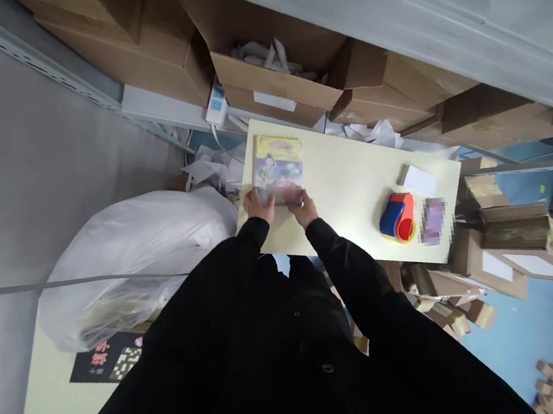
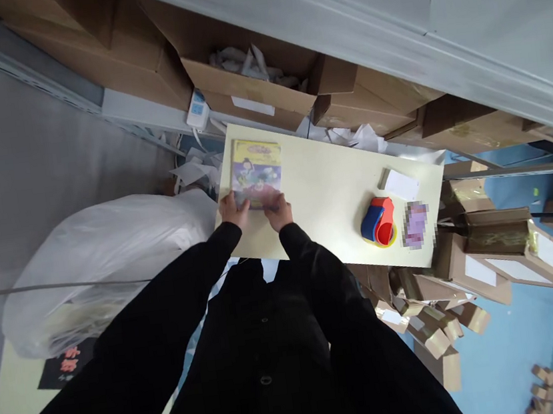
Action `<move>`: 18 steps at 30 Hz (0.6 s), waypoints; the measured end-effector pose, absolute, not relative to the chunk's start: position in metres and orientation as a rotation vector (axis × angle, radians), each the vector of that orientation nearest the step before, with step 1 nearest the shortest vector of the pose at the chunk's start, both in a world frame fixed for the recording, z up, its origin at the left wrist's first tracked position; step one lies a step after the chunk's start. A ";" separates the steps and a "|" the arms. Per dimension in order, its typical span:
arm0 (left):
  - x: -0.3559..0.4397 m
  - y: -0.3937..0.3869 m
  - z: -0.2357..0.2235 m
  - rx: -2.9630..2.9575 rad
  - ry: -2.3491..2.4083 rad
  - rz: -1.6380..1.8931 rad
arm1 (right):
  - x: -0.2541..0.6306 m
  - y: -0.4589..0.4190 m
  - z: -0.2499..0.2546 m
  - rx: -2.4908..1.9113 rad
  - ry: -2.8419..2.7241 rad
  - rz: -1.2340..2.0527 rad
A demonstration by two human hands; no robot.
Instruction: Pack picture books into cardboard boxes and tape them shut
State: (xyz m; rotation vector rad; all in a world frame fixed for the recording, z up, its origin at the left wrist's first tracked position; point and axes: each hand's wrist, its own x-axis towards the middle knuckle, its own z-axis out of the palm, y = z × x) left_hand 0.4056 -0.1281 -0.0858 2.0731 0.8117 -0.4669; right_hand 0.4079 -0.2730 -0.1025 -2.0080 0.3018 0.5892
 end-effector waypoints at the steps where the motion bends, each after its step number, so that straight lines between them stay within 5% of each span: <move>1: 0.417 -0.124 -0.086 2.102 0.805 -0.471 | 0.420 -0.269 -0.104 -2.025 0.319 0.571; 10: 0.419 -0.124 -0.084 2.306 0.732 -0.455 | 0.439 -0.268 -0.101 -2.128 0.406 0.692; 18: 0.313 -0.137 -0.057 2.123 0.721 -0.193 | 0.344 -0.323 -0.069 -2.181 0.095 0.632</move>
